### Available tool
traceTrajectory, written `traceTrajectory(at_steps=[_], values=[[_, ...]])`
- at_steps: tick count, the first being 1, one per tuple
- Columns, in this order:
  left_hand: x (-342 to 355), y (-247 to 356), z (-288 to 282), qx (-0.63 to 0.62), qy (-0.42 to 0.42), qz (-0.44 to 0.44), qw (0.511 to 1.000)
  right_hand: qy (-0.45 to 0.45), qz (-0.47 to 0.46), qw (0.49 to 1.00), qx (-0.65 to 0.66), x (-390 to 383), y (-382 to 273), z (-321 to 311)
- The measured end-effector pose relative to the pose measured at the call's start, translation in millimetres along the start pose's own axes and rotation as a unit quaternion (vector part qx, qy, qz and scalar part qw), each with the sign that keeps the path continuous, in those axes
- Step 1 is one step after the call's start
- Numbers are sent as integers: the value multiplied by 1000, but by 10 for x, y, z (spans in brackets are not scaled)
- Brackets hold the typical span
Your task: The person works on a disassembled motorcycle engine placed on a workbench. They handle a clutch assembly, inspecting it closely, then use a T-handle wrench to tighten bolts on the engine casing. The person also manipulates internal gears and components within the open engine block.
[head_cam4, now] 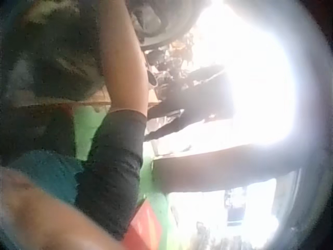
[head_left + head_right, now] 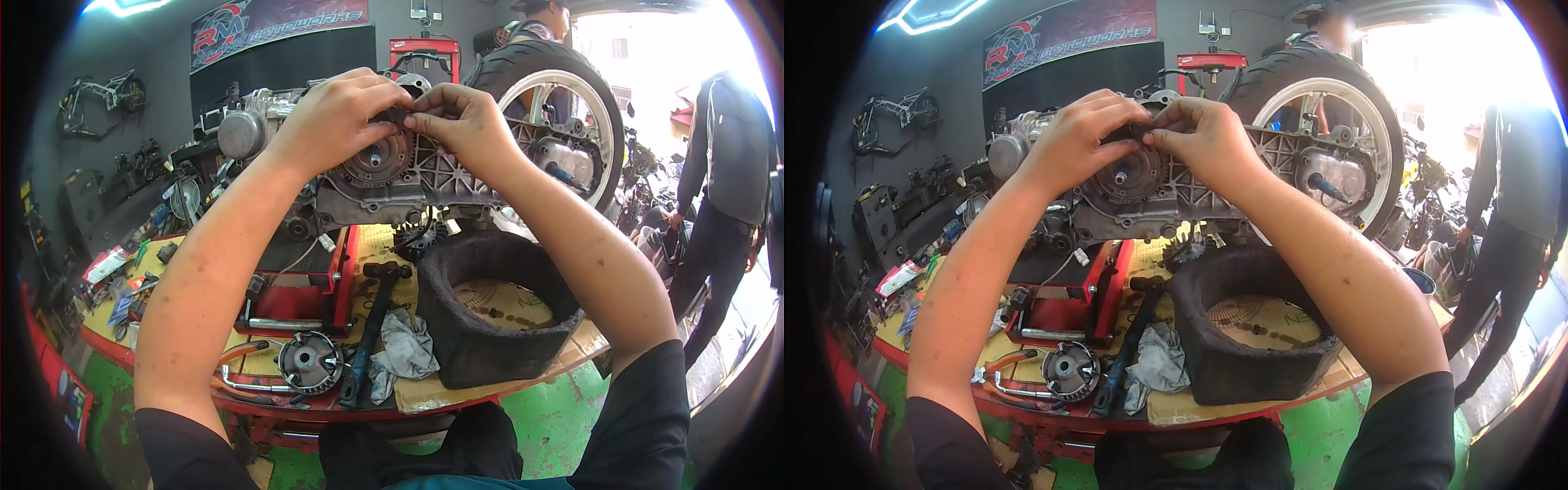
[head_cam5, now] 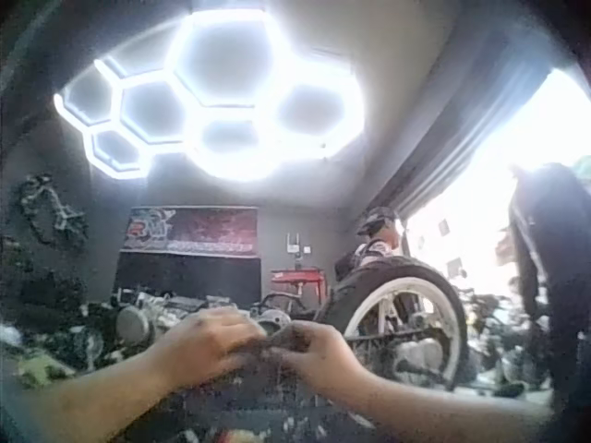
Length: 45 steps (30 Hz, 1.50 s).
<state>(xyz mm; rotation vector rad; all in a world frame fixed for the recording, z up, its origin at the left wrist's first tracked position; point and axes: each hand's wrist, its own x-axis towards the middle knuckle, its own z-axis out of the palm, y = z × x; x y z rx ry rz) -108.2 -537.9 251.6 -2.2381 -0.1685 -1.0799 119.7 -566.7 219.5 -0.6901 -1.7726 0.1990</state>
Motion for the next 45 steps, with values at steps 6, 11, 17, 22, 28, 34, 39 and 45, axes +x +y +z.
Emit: traceTrajectory(at_steps=[6, 11, 17, 22, 28, 34, 39, 45], values=[[8, -96, 22, 113, 0, 82, 990, 36, -89, 979, -179, -56, 37, -5], [18, -139, 105, 183, -4, 87, 979, 86, -192, 915, -344, -211, 32, -92], [1, -128, 122, 238, -12, 77, 968, 62, -209, 877, -429, -159, 144, -146], [-35, -106, 142, 286, -26, 70, 955, 48, -203, 857, -471, -32, 234, -107], [-41, -109, 224, 327, 12, 90, 941, 51, -202, 847, -490, 25, 290, -85], [-26, -92, 255, 375, 7, 95, 922, 46, -206, 839, -502, 24, 322, -121], [-57, -114, 210, 372, 4, 116, 921, 50, -206, 839, -500, 38, 356, -141], [-72, -144, 225, 377, 9, 128, 917, 47, -212, 836, -504, 55, 390, -142]])
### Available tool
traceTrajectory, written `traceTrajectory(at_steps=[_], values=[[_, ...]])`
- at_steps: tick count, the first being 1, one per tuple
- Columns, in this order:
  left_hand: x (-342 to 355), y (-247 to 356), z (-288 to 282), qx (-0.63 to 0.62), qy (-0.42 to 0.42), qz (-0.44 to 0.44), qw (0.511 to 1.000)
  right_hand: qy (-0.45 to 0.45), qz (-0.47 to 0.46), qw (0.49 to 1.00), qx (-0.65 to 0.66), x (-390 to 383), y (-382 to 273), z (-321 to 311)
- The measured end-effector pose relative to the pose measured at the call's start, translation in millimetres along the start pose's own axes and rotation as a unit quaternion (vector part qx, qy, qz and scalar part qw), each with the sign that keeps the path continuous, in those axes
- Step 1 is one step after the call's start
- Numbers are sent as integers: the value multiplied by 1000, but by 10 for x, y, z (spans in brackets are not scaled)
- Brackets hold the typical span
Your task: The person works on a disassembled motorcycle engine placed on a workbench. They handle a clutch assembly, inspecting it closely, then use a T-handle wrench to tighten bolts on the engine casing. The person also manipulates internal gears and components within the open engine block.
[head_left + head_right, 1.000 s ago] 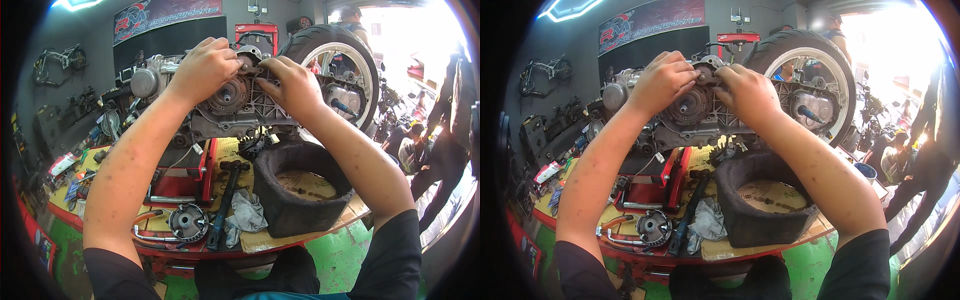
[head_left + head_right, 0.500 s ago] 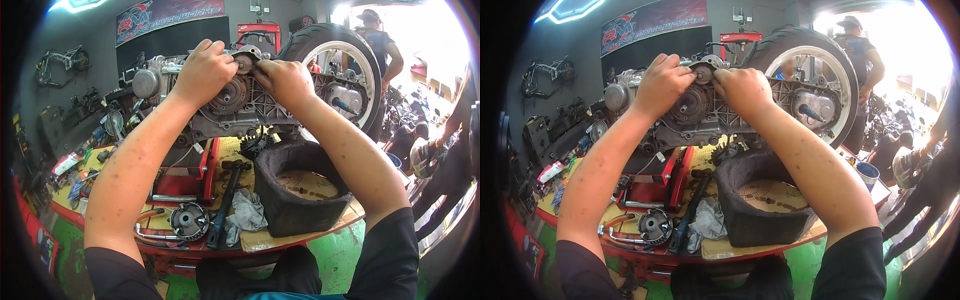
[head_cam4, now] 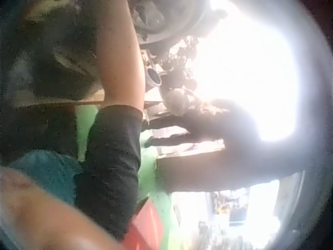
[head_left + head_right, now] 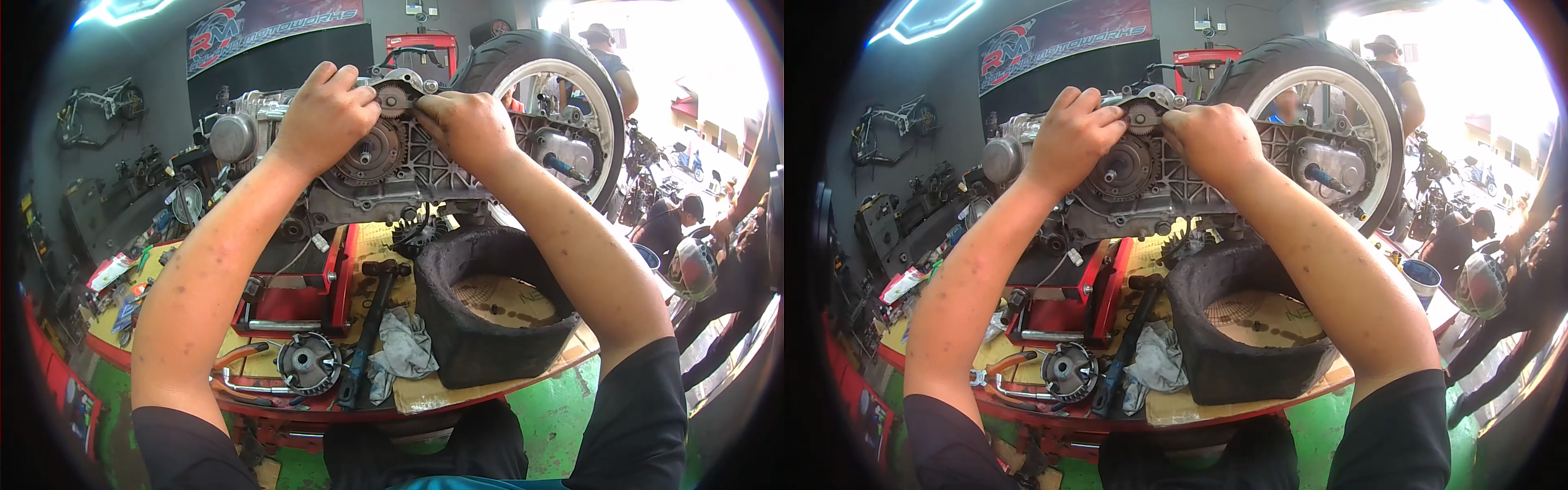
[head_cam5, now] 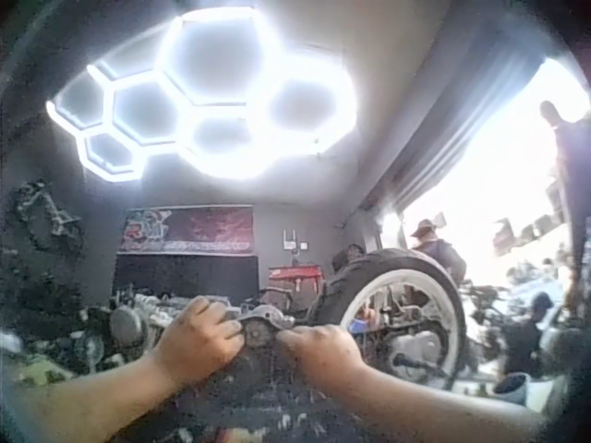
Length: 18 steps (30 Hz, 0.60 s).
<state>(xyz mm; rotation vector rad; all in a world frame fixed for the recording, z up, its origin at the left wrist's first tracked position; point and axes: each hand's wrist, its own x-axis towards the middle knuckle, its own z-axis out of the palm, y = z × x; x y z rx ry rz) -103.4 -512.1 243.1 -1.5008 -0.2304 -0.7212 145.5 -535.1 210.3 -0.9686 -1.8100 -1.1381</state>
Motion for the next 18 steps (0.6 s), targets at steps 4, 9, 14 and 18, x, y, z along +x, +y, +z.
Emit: traceTrajectory(at_steps=[4, 9, 14, 18], values=[[-7, 6, 13, 2, 21, 1, 1000, 9, -37, 999, -14, -65, 39, -1], [-14, -15, 20, 7, 19, 7, 1000, -2, -69, 997, -46, -178, 95, 10], [-22, -33, 30, 2, 29, 14, 999, -13, -67, 996, -54, -203, 118, 44], [-22, -20, 22, -41, 29, -6, 999, -22, -66, 996, -49, -155, 95, 24]])
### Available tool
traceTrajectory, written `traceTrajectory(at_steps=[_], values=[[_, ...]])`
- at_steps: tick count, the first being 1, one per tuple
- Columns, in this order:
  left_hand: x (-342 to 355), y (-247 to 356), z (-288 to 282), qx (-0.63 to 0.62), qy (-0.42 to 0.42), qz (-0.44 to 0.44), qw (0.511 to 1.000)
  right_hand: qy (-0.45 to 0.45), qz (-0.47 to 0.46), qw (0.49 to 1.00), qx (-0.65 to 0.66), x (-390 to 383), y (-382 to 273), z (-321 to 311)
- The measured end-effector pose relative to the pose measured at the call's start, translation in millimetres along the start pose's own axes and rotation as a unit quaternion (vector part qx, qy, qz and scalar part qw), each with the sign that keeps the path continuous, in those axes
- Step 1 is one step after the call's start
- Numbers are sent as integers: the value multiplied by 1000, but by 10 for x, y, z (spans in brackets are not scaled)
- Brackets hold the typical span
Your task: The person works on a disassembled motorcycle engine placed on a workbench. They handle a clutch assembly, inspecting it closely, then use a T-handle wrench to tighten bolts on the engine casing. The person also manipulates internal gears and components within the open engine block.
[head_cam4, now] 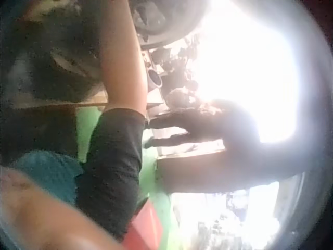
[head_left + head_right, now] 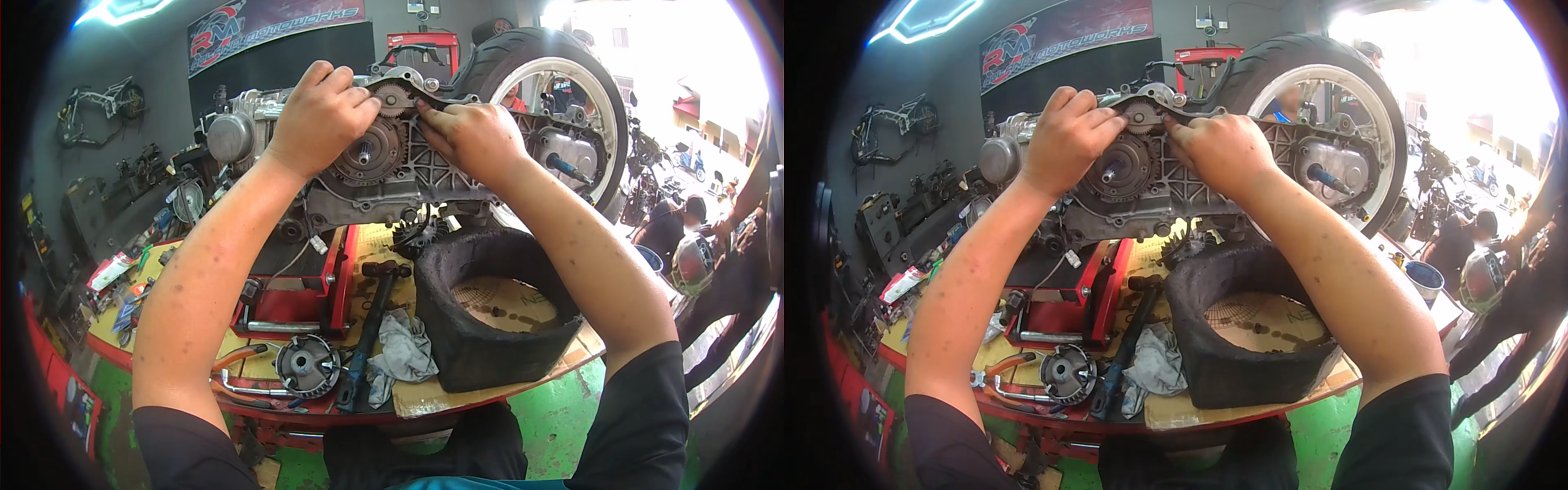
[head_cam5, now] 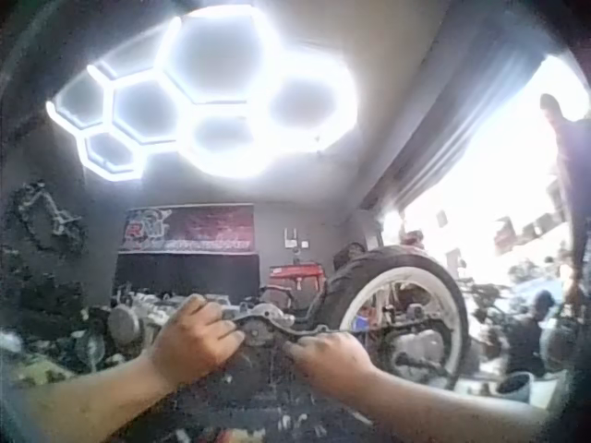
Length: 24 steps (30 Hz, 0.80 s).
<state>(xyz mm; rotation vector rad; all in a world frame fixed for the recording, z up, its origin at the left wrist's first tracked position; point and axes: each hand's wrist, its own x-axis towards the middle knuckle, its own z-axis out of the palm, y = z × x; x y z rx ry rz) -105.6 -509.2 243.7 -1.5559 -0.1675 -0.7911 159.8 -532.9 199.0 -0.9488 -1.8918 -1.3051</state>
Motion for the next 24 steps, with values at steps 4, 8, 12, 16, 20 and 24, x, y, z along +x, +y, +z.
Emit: traceTrajectory(at_steps=[4, 8, 12, 16, 20, 24], values=[[17, 44, -26, -58, 23, -61, 996, 14, 6, 1000, 19, 77, -42, -82], [17, 84, -61, -80, -11, -134, 988, -11, 43, 999, 29, 162, -94, -127], [25, -3, -69, -85, 19, -60, 994, -2, 36, 999, 17, 234, -116, -77], [17, -59, -97, -91, 31, -24, 995, 18, 54, 998, 20, 227, -102, -25], [39, -100, -184, -132, 58, -56, 988, 109, 19, 990, 89, 162, -69, -54], [78, -186, -343, -322, 16, -135, 937, 152, -20, 978, 140, 144, -45, -163]])
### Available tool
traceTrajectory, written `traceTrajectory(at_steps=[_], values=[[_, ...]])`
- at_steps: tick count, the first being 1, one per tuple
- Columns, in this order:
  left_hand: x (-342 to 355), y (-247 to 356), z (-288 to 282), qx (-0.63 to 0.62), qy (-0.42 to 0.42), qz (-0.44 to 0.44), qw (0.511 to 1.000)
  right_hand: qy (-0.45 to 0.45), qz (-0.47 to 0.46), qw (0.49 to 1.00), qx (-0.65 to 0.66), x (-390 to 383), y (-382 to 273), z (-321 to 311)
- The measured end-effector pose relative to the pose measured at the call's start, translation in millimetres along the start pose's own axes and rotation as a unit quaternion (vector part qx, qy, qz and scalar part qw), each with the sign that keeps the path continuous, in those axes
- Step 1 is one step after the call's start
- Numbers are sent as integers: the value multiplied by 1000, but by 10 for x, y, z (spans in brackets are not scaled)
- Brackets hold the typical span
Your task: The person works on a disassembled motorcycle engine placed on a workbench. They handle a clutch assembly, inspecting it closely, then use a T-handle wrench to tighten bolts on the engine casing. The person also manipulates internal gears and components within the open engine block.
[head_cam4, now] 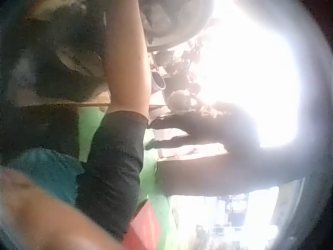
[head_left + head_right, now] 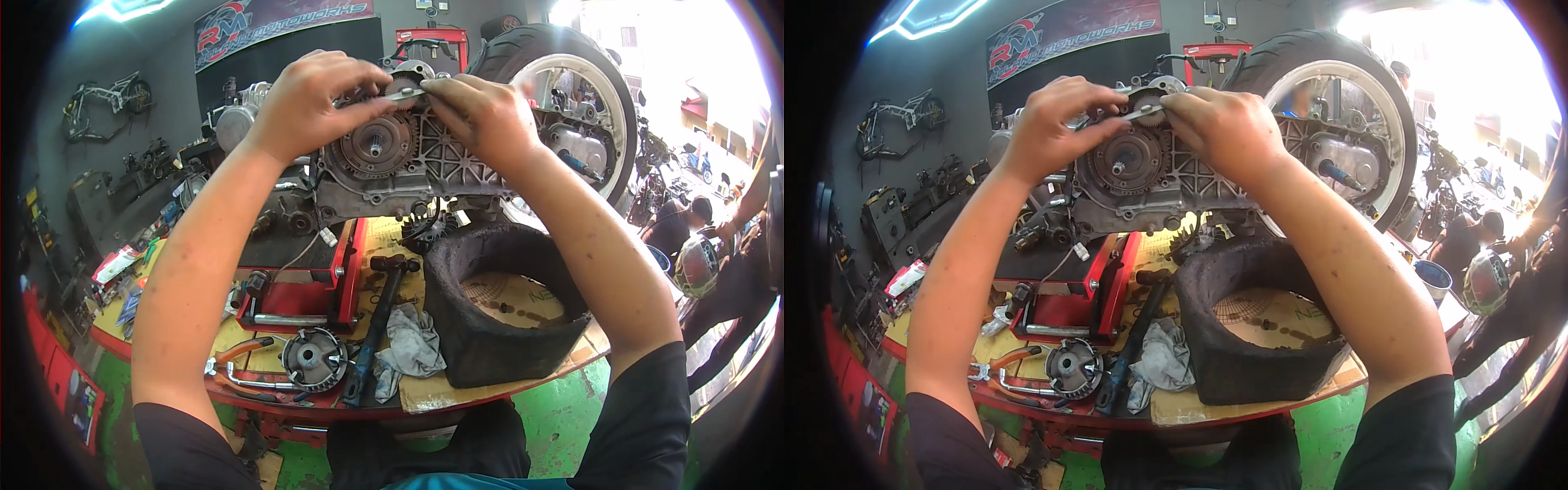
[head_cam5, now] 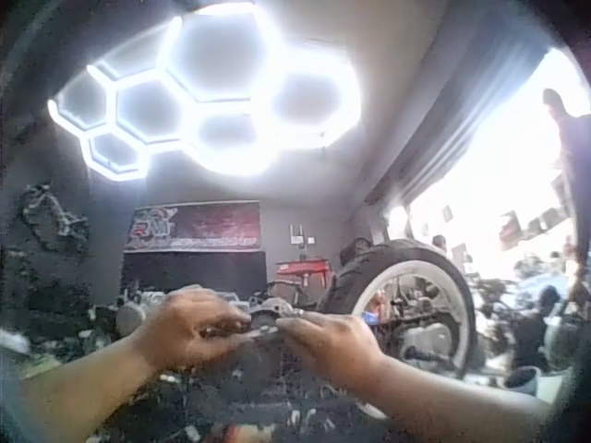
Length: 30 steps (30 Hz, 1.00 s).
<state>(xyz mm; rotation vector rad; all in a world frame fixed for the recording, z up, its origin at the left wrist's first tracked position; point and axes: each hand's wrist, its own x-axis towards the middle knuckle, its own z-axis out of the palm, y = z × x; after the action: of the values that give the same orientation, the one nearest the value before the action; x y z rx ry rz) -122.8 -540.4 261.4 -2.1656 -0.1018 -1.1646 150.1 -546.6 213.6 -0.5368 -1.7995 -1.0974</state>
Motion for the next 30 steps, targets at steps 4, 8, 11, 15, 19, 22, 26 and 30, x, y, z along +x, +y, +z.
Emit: traceTrajectory(at_steps=[4, 8, 11, 15, 19, 22, 26, 30], values=[[85, 71, -66, -232, -68, -216, 946, -21, -45, 997, 62, 73, -33, -157], [197, 102, -40, -334, -99, -228, 909, -72, -51, 991, 100, 147, -97, -244], [257, 67, -55, -355, -136, -229, 896, -48, -68, 989, 119, 208, -137, -213], [289, 11, -43, -357, -150, -220, 895, -38, -26, 985, 165, 197, -198, -208], [225, 41, 5, -342, -171, -198, 902, -90, 73, 965, 236, 139, -276, -275], [170, 90, 50, -362, -145, -237, 890, -130, 148, 938, 285, 135, -340, -277], [153, 107, 126, -276, -89, -239, 927, -99, 231, 904, 345, 134, -429, -177], [132, 62, 130, -161, -79, -181, 967, -78, 275, 902, 324, 143, -385, -116]])
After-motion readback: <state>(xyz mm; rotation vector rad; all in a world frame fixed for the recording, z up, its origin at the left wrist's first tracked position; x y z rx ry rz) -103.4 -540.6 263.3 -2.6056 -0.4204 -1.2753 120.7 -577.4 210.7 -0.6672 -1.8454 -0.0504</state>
